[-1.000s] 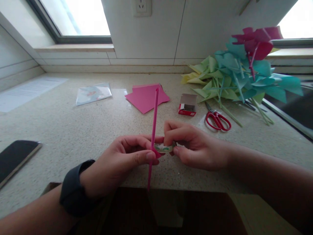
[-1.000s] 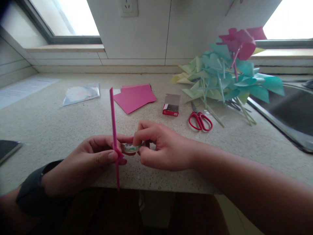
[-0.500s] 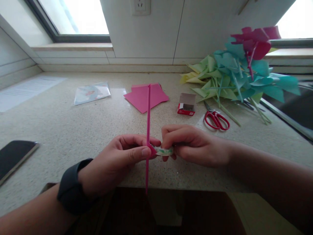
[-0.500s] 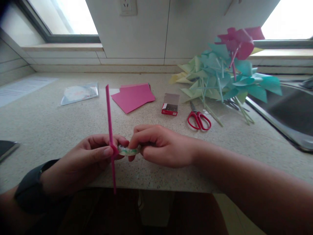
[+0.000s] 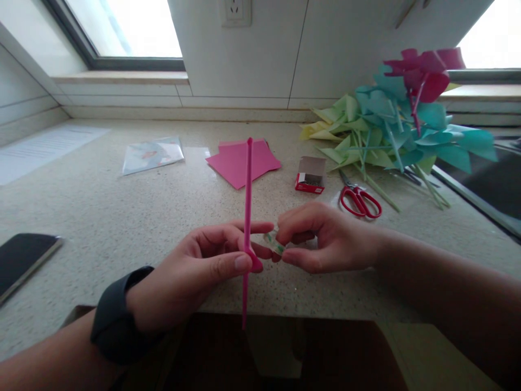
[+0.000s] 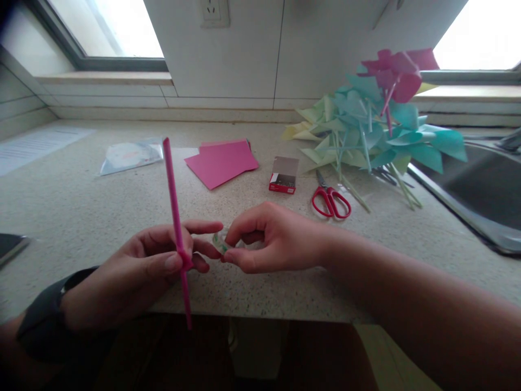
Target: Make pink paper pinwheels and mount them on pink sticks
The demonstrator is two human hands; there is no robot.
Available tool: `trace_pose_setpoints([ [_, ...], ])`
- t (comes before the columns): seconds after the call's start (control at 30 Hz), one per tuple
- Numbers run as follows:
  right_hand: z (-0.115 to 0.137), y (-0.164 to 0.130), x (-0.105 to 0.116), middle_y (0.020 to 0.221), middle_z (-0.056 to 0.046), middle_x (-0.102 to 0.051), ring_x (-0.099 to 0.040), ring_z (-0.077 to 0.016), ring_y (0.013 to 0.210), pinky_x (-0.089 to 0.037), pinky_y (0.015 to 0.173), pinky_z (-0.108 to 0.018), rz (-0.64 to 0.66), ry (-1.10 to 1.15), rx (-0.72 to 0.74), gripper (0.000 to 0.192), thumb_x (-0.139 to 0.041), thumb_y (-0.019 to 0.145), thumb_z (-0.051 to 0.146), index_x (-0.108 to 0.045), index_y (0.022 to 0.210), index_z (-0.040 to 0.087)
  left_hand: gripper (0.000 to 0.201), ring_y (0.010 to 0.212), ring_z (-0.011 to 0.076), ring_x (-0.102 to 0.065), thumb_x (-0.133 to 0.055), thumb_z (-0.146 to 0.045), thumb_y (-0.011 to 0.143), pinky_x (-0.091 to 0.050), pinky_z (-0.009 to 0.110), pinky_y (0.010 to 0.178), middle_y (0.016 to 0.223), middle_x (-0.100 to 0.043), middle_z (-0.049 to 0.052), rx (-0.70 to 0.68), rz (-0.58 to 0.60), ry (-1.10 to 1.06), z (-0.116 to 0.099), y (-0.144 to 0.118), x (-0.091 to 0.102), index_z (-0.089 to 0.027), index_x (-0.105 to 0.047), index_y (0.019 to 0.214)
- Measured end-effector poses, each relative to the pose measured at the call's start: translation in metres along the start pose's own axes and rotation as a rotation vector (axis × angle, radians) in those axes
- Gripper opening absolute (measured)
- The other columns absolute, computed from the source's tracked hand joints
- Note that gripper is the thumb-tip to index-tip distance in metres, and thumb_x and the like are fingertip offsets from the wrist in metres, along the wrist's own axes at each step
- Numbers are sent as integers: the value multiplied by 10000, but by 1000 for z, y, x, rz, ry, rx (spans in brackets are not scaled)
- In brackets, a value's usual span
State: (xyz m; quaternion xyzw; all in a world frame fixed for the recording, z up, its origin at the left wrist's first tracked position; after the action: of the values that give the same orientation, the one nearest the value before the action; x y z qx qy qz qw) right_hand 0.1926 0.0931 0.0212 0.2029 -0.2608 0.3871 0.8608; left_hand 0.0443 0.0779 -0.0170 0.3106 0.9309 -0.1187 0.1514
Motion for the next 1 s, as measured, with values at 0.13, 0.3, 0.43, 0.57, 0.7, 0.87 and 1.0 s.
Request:
trace_pose_setpoints([
  [0.13, 0, 1, -3, 631, 31, -499, -425, -84, 558, -322, 499, -214, -4, 19, -4, 235, -605, 923, 328, -673, 799, 140, 91, 947, 141, -678, -807, -309, 827, -480, 236, 901, 1179, -740, 22, -3, -4, 29, 0, 1, -1, -222, -796, 852],
  [0.3, -1, 1, -4, 646, 27, -525, -438, -88, 570, -342, 511, -210, -18, 67, -25, 216, -602, 930, 320, -687, 857, 135, 143, 920, 116, -673, -774, -288, 867, -475, 211, 885, 1049, -762, -3, 8, -17, 25, 2, 1, 2, -254, -801, 1003],
  [0.43, 0, 1, -2, 621, 40, -487, -419, -87, 548, -336, 501, -211, -69, 5, -40, 210, -590, 922, 311, -650, 808, 146, 201, 882, 104, -676, -759, -291, 884, -486, 183, 839, 904, -764, 4, 11, -23, -18, 2, 2, 1, -243, -791, 1077],
  [0.57, -3, 1, 6, 659, 17, -551, -478, -103, 600, -355, 579, -243, -165, -264, -22, 158, -607, 889, 252, -639, 768, 155, 227, 805, 91, -676, -784, -269, 860, -508, 166, 764, 860, -756, 9, 6, -82, -85, 1, 4, 2, -222, -785, 1082],
  [0.7, -14, 1, 5, 735, -22, -621, -536, -154, 682, -338, 642, -296, -120, -594, -116, 174, -668, 869, 332, -704, 869, 161, 176, 729, 80, -671, -790, -268, 852, -510, 153, 700, 807, -747, 26, 17, -118, -122, 4, 5, 3, -171, -780, 999],
  [0.87, -11, -1, 12, 694, 5, -581, -498, -131, 613, -362, 596, -280, -310, -271, -236, 226, -627, 901, 383, -676, 912, 163, 97, 757, 79, -682, -779, -240, 861, -519, 162, 742, 813, -735, 6, 27, -113, -122, 9, 6, 6, -158, -747, 903],
  [1.0, -8, 3, -5, 718, 4, -598, -518, -126, 641, -401, 583, -260, -288, 213, -232, 248, -663, 892, 413, -635, 853, 170, 85, 770, 69, -674, -746, -250, 895, -503, 150, 733, 823, -750, -4, 28, -67, -71, 11, 9, 5, -171, -716, 889],
])
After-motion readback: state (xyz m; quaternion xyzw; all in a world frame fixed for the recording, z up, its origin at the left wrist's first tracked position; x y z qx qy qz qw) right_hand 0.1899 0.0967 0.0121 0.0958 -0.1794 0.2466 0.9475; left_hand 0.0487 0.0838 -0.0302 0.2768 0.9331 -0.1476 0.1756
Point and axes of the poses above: each hand's wrist, its own y-axis towards the middle knuckle, its own x-axis out of the back of the hand, z = x × y, the point moved 7 cm from there along y, towards the middle knuckle
